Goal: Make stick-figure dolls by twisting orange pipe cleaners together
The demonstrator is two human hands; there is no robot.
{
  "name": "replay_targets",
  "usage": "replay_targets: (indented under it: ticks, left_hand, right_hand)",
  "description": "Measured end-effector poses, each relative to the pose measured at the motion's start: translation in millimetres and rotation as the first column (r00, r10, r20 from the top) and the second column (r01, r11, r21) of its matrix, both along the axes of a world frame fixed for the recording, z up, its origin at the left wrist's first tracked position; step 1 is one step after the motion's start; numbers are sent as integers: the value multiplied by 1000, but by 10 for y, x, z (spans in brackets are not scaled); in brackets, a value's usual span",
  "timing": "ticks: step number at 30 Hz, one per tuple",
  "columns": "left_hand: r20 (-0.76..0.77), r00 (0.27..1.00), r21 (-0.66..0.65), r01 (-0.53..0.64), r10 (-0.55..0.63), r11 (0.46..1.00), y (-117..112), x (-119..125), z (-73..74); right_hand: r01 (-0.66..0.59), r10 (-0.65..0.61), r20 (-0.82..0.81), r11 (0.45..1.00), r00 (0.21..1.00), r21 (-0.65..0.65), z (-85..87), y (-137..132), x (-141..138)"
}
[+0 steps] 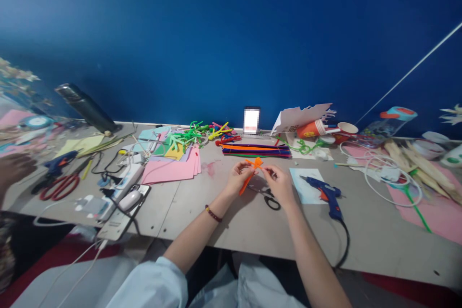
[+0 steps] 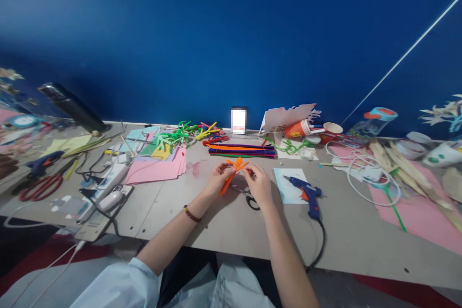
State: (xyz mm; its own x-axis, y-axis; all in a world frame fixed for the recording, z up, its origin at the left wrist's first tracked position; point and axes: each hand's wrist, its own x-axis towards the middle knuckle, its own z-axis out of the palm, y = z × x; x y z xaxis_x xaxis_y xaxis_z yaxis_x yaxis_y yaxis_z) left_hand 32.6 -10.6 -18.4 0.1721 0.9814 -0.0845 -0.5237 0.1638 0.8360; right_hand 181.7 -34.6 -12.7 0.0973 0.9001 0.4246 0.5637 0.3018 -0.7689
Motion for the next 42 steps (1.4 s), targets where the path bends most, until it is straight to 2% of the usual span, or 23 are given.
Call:
replay_targets:
  ticks: [5, 10, 16, 19, 23, 26, 28, 30, 33, 35, 38, 42]
  left_hand:
    - [15, 1000, 0, -16, 16, 1000, -17, 11, 49]
    - [20, 1000, 1, -3, 3, 1000, 4, 3, -4]
    - [25, 1000, 8, -14, 13, 1000, 21, 12, -37]
    - [6, 1000, 8, -14, 14, 1000, 14, 13, -15]
    - [-2, 1000, 10, -18, 18, 1000, 11, 6, 7]
    - [3, 1000, 0, -20, 20, 1000, 14, 4, 11]
    - [0, 1000, -5, -18, 18, 1000, 13, 5, 14]
    - [-1, 1000, -3, -20, 20, 1000, 11, 7, 16]
    - [12, 1000, -10, -23, 23, 1000, 13, 13, 13]
    - [23, 999, -24, -22, 23, 999, 19, 17, 7]
    - [40, 999, -44, -20, 22, 999, 28, 20, 1]
    - [42, 999, -38, -4, 6, 999, 29, 19, -11]
  right_hand:
    - [-21, 19, 50, 999, 999, 29, -34, 5, 9]
    - [-30, 19, 114, 995, 993, 95, -27, -3, -6]
    - [20, -71, 235, 977, 969, 213, -24, -23, -32]
    - [43, -93, 237, 977, 967, 207, -15, -38, -47]
    - [62, -75, 109, 991, 991, 120, -8, -39, -76]
    - [49, -55, -138, 998, 989, -42, -19, -18, -75]
    - [-26, -32, -336, 985, 941, -168, -27, 5, -50]
    - [-132, -26, -524, 956, 851, -262, -33, 31, -13]
    - [-227, -89, -694, 909, 714, -350, -40, 61, 31]
    - [-216, -145, -709, 894, 691, -394, -51, 70, 33]
    - [-156, -177, -656, 896, 734, -416, -74, 72, 4]
    - [-125, -141, -595, 915, 792, -383, -77, 59, -35]
